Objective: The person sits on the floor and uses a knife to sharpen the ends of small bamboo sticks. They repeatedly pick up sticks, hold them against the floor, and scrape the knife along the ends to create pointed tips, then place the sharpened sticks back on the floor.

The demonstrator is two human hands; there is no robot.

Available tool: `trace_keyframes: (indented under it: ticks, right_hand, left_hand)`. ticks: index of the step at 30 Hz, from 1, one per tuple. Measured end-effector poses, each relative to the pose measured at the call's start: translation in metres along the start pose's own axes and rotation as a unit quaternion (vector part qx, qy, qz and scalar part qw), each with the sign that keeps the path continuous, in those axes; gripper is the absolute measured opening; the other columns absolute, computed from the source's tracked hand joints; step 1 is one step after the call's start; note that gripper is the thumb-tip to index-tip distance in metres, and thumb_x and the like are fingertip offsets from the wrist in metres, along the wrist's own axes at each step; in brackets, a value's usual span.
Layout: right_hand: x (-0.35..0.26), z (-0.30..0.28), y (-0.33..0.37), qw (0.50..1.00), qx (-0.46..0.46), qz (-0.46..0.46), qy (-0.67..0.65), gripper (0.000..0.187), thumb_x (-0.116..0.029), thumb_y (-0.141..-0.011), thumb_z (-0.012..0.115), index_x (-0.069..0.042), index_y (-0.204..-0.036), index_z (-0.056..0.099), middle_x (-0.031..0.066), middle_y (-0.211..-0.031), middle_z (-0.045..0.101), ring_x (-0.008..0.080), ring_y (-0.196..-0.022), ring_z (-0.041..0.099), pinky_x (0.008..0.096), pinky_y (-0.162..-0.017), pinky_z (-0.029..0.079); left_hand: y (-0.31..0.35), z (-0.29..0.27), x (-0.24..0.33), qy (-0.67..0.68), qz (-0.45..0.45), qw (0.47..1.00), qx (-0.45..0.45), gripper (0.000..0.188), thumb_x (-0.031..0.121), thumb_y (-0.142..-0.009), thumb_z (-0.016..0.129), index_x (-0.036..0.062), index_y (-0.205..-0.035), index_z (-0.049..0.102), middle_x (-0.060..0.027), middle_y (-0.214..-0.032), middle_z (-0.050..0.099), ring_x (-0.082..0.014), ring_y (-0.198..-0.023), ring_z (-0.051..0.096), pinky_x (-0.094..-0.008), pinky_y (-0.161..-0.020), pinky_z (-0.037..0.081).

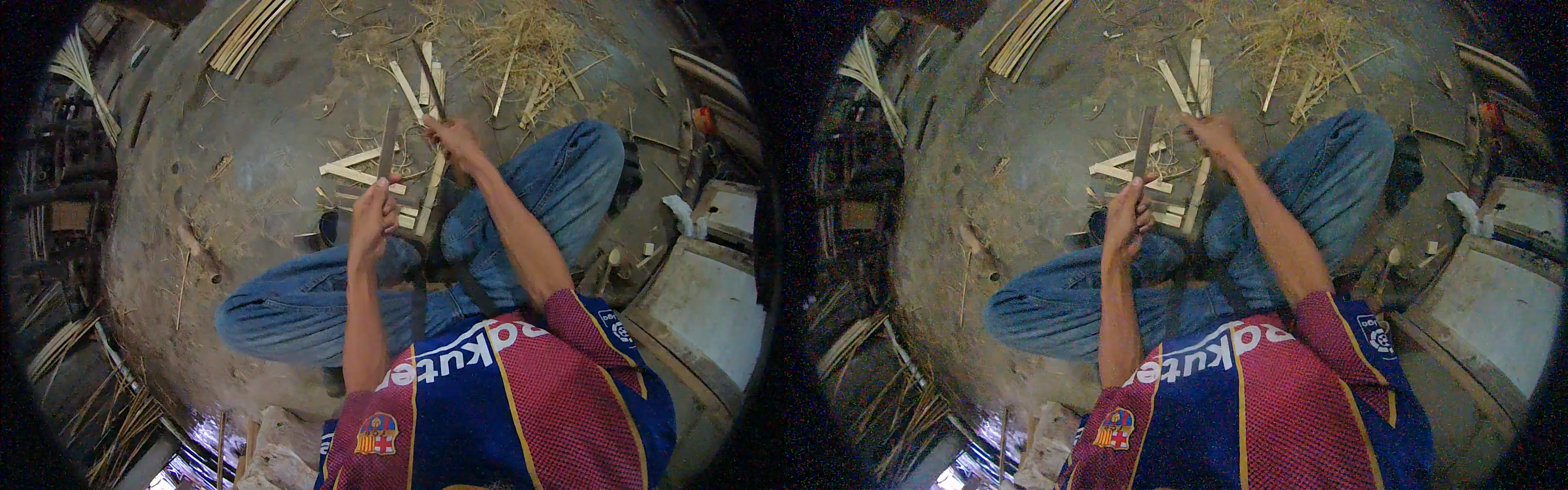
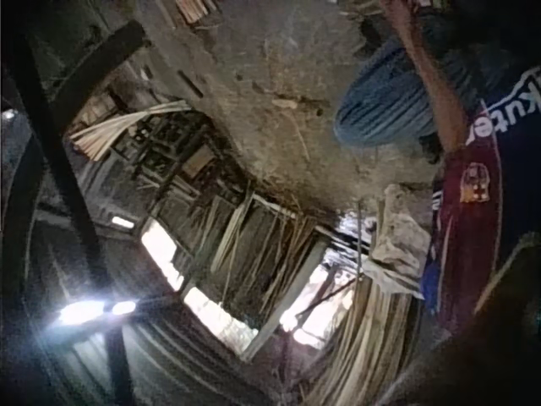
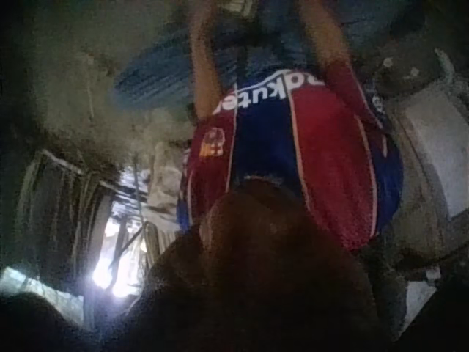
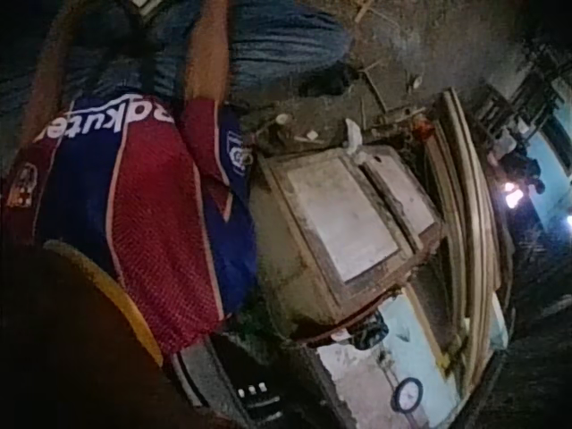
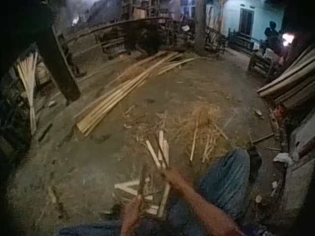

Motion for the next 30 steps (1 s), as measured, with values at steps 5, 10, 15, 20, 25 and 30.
trace_keyframes:
  ticks: [5,10,15,20,25,30]
  right_hand:
    - [-0.018,0.049,0.041,0.982,-0.111,-0.045,-0.146,0.038,-0.038,-0.083,0.074,-0.008,-0.101,0.061,-0.0008,-0.086,0.063,0.0069,-0.064,0.052,0.0248,-0.051,0.039]
    - [-0.016,0.059,0.049,0.963,-0.223,-0.026,-0.149,0.032,-0.034,-0.082,0.076,-0.008,-0.096,0.066,-0.0021,-0.078,0.062,0.0071,-0.062,0.051,0.0248,-0.055,0.04]
    - [-0.03,0.057,0.072,0.929,-0.351,-0.081,-0.083,0.036,-0.037,-0.083,0.074,-0.007,-0.104,0.069,-0.0032,-0.079,0.063,0.0066,-0.066,0.052,0.025,-0.06,0.043]
    - [-0.029,0.06,0.064,0.963,-0.26,-0.075,-0.012,0.045,-0.045,-0.08,0.074,-0.005,-0.1,0.069,0.0032,-0.084,0.066,0.016,-0.071,0.059,0.0326,-0.064,0.048]
    - [-0.008,0.036,0.029,0.969,-0.082,-0.136,0.188,0.053,-0.047,-0.077,0.072,0.001,-0.099,0.067,0.0201,-0.09,0.068,0.0339,-0.084,0.067,0.0426,-0.07,0.052]
    - [0.023,0.061,0.034,0.957,-0.073,-0.145,0.24,0.053,-0.044,-0.082,0.065,0.008,-0.09,0.063,0.0265,-0.079,0.064,0.0386,-0.077,0.065,0.0457,-0.071,0.05]
  left_hand:
    - [-0.001,0.006,-0.012,0.037,-0.026,0.999,-0.015,0.044,0.039,-0.102,0.043,0.0033,-0.123,0.058,0.0038,-0.068,0.046,-0.0083,-0.055,0.045,-0.0237,-0.053,0.038]
    - [-0.023,-0.029,-0.018,-0.141,0.039,0.982,0.123,0.049,0.041,-0.101,0.044,0.0027,-0.129,0.053,-0.0079,-0.099,0.06,-0.0181,-0.081,0.058,-0.0263,-0.072,0.046]
    - [-0.023,-0.032,0.046,0.036,0.089,0.993,0.065,0.045,0.033,-0.098,0.053,0.0004,-0.13,0.052,-0.0138,-0.127,0.057,-0.0249,-0.102,0.063,-0.0325,-0.088,0.051]
    - [-0.015,-0.033,0.071,-0.064,0.111,0.988,0.081,0.038,0.018,-0.094,0.061,-0.0006,-0.126,0.053,-0.0147,-0.119,0.062,-0.025,-0.106,0.064,-0.0348,-0.09,0.053]
    - [-0.022,-0.052,0.081,-0.029,0.262,0.941,0.212,0.025,0.012,-0.091,0.065,0.0008,-0.112,0.058,-0.0129,-0.111,0.065,-0.0212,-0.101,0.065,-0.0317,-0.088,0.053]
    - [-0.053,-0.073,0.042,-0.055,0.327,0.886,0.324,0.022,0.01,-0.09,0.067,0.0011,-0.109,0.059,-0.0111,-0.099,0.067,-0.0162,-0.088,0.064,-0.0264,-0.077,0.052]
Point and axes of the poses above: each hand's wrist, its own y-axis away from the middle knuckle, its own z-axis out of the palm, x = y × z, the point moved 2 cm from there along -y, towards the middle knuckle
